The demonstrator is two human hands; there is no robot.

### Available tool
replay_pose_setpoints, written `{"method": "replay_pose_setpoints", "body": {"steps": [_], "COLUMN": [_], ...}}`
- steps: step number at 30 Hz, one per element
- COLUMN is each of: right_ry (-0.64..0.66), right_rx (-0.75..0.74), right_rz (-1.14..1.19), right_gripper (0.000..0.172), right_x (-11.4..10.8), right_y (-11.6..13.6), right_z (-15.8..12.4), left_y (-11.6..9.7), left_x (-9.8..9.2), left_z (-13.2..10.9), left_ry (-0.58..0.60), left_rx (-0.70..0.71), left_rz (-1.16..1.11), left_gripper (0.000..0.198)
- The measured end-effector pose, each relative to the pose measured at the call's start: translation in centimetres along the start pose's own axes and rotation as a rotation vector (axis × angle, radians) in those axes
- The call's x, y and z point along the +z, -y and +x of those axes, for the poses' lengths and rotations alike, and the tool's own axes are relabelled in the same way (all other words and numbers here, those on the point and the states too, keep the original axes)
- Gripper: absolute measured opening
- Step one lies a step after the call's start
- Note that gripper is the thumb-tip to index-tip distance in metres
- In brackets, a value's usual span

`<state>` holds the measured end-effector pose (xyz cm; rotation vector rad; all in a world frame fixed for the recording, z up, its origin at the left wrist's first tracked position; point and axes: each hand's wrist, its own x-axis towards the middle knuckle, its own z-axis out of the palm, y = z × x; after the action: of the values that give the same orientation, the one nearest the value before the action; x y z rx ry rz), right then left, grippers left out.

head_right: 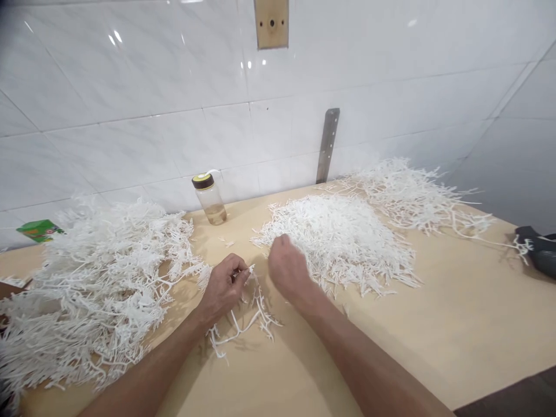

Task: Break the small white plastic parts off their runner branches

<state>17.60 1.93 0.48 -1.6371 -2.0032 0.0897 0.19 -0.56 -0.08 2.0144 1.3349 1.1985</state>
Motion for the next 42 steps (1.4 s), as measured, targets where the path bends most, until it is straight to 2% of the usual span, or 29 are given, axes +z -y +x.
{"method": "replay_pose_setpoints", "body": {"steps": [2, 4, 8, 13, 17, 23, 33, 42], "right_ry": [-0.109, -0.188, -0.267, -0.182, -0.130, -0.099, -0.045, 0.000], "right_rx": [0.102, 0.128, 0.028, -0.203, -0.266, -0.259, -0.162, -0.147], "right_rz": [-0.014, 0.027, 0.214, 0.497, 0.544, 0.581, 0.526, 0.570], "right_gripper": [0.014, 0.013, 0.011, 0.012, 0.011, 0.011, 0.013, 0.011], "right_x": [-0.5, -0.8, -1.1, -1.2, -0.6, 0.1, -0.3, -0.2], "right_y": [-1.5, -2.8, -2.7, 0.5, 1.4, 0.9, 1.0, 1.2], "right_z": [0.6, 0.9, 0.7, -0.6, -1.1, -1.1, -0.9, -0.9], "left_y": [0.1, 0.4, 0.7, 0.8, 1.1, 1.0, 0.6, 0.8], "left_x": [0.1, 0.3, 0.3, 0.3, 0.4, 0.3, 0.2, 0.3], "left_z": [0.0, 0.0, 0.2, 0.4, 0.4, 0.4, 0.3, 0.3], "left_ry": [-0.020, -0.048, -0.097, -0.082, -0.092, -0.062, -0.068, -0.081], "left_rx": [-0.011, -0.037, -0.099, -0.191, -0.202, -0.216, -0.237, -0.214], "left_rz": [-0.041, -0.100, -0.201, -0.298, -0.313, -0.281, -0.276, -0.271], "left_gripper": [0.014, 0.011, 0.012, 0.017, 0.017, 0.016, 0.019, 0.017]}}
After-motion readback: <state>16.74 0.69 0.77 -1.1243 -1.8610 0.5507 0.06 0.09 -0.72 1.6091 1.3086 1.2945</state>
